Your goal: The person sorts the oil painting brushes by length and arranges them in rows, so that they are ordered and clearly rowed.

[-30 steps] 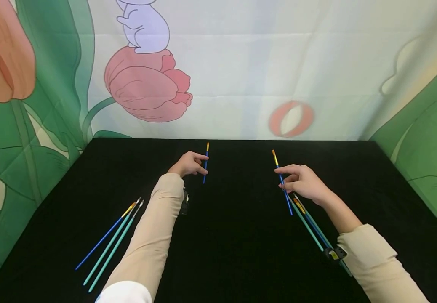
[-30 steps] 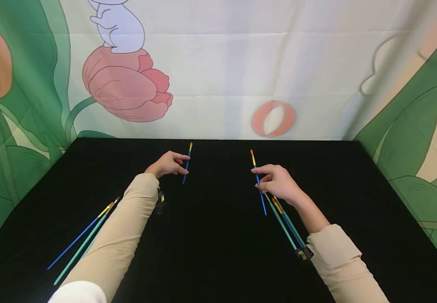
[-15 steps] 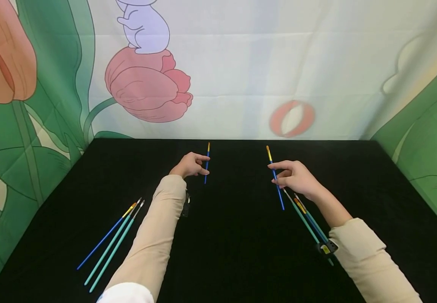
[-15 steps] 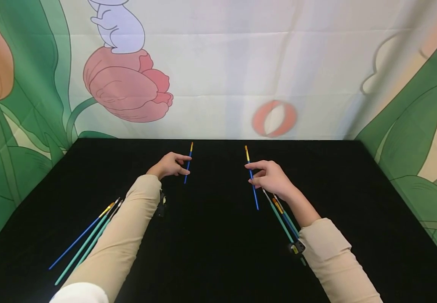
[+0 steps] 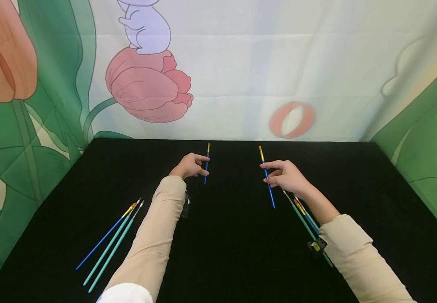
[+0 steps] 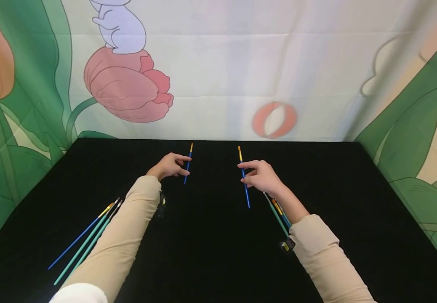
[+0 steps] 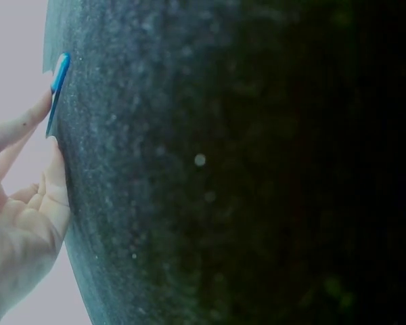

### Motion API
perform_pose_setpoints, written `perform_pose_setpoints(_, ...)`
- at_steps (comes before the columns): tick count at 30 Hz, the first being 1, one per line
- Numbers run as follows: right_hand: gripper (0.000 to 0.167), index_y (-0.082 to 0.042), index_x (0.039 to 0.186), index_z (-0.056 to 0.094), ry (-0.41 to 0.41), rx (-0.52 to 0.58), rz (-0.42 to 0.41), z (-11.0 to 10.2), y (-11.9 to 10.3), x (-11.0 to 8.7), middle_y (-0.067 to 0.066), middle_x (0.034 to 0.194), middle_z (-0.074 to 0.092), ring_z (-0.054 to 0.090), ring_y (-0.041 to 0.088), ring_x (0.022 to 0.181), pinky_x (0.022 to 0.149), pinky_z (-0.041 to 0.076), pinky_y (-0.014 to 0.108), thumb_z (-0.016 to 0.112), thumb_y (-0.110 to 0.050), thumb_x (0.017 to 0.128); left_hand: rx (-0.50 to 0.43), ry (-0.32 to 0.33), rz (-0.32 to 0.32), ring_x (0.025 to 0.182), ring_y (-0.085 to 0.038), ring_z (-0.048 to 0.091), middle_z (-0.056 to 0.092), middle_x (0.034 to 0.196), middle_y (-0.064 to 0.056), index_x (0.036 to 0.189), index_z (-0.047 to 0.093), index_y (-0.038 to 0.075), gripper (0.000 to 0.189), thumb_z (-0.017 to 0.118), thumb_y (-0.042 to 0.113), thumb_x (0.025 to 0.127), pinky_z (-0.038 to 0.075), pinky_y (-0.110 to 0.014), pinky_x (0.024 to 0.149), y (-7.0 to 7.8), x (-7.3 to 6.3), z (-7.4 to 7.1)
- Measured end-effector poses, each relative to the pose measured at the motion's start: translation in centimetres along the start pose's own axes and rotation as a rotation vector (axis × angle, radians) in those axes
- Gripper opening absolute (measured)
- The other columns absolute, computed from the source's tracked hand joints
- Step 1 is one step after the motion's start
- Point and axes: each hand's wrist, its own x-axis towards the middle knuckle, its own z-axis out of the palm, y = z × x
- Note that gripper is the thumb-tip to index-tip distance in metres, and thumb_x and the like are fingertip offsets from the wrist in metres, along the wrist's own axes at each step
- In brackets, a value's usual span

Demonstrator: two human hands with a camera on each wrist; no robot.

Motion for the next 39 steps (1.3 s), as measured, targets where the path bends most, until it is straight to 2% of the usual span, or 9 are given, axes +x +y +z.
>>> perform_pose_setpoints(9,0.045,0.021,0.14,0.053,0.029,0.018,-0.001,1.3,0.3,1.4,0.042,0.125,0.061,0.072,0.039,0.102,0.083,0.063,0.036,0.061,0.015,0.096,0.003,0.004,0.008,0.123,-0.037,0.056,0.051,0.147,-0.029,0.15,0.058,0.0,0.055,0.074,0.0,0.098,0.055,-0.044,0.101,0.1,-0.3,0.0)
perform_pose_setpoints(16,0.044,0.02,0.14,0.054,0.035,-0.014,0.008,1.8,0.5,2.0,0.041,0.127,0.058,0.07,0.046,0.107,0.083,0.063,0.037,0.06,0.015,0.097,-0.003,0.003,0.011,0.124,-0.038,0.057,0.05,0.148,-0.03,0.15,0.058,0.0,0.055,0.074,0.0,0.098,0.054,-0.044,0.101,-0.3,0.0,0.0)
perform_pose_setpoints(24,0.045,0.02,0.141,0.053,0.046,0.006,0.026,2.3,0.5,2.9,0.041,0.127,0.059,0.069,0.048,0.11,0.084,0.062,0.037,0.058,0.016,0.097,-0.002,0.013,0.012,0.118,-0.034,0.057,0.051,0.146,-0.028,0.15,0.058,0.001,0.054,0.074,0.001,0.098,0.055,-0.043,0.099,-0.4,0.1,0.2)
perform_pose_setpoints(39,0.046,0.018,0.145,0.05,0.03,0.053,0.058,3.8,0.5,4.6,0.039,0.137,0.054,0.067,0.046,0.115,0.089,0.061,0.041,0.057,0.014,0.1,-0.018,0.014,0.003,0.128,-0.039,0.054,0.05,0.148,-0.029,0.151,0.057,0.001,0.054,0.072,0.0,0.099,0.053,-0.046,0.104,-0.1,-0.4,0.1)
